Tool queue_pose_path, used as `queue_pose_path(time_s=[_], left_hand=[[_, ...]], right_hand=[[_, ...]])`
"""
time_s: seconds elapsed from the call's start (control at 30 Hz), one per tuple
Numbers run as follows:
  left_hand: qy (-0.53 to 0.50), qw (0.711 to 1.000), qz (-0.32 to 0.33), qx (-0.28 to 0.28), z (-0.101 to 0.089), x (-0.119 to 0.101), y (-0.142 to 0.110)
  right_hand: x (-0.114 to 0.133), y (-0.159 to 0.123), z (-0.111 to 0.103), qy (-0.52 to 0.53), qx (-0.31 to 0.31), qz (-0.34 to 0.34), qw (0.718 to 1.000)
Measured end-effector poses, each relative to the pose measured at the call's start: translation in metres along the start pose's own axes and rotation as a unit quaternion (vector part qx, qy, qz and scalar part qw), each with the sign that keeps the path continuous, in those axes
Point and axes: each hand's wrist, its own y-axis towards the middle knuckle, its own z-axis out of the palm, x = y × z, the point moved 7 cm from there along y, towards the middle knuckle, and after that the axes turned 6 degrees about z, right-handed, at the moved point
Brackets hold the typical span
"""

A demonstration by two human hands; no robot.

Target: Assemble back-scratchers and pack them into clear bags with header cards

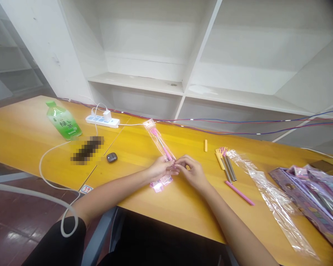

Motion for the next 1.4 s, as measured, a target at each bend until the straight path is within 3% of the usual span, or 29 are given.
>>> queue_pose_path(time_s=[0.27,0.43,0.67,0.77,0.93,1.03,1.4], left_hand=[[0.030,0.999,0.030,0.029,0.002,-0.009,0.006],[0.127,0.986,0.077,0.074,0.005,-0.019,0.007],[0.211,0.971,0.086,0.074,0.000,-0.022,0.007],[0.216,0.968,0.096,0.089,0.002,-0.026,0.007],[0.221,0.962,0.073,0.141,0.007,-0.027,0.007],[0.216,0.965,0.049,0.143,0.007,-0.027,0.005],[0.181,0.973,-0.006,0.145,0.020,-0.026,-0.006]], right_hand=[[-0.009,0.000,-0.001,0.018,-0.034,0.035,0.999],[-0.015,0.000,-0.003,0.041,-0.036,0.053,0.997],[-0.030,0.000,-0.003,0.120,-0.056,0.093,0.987],[-0.035,0.001,0.000,0.139,-0.017,0.154,0.978],[-0.036,-0.009,0.021,0.172,0.132,0.228,0.949],[-0.039,-0.013,0.025,0.212,0.129,0.258,0.934],[-0.027,-0.003,0.011,0.082,0.114,0.180,0.973]])
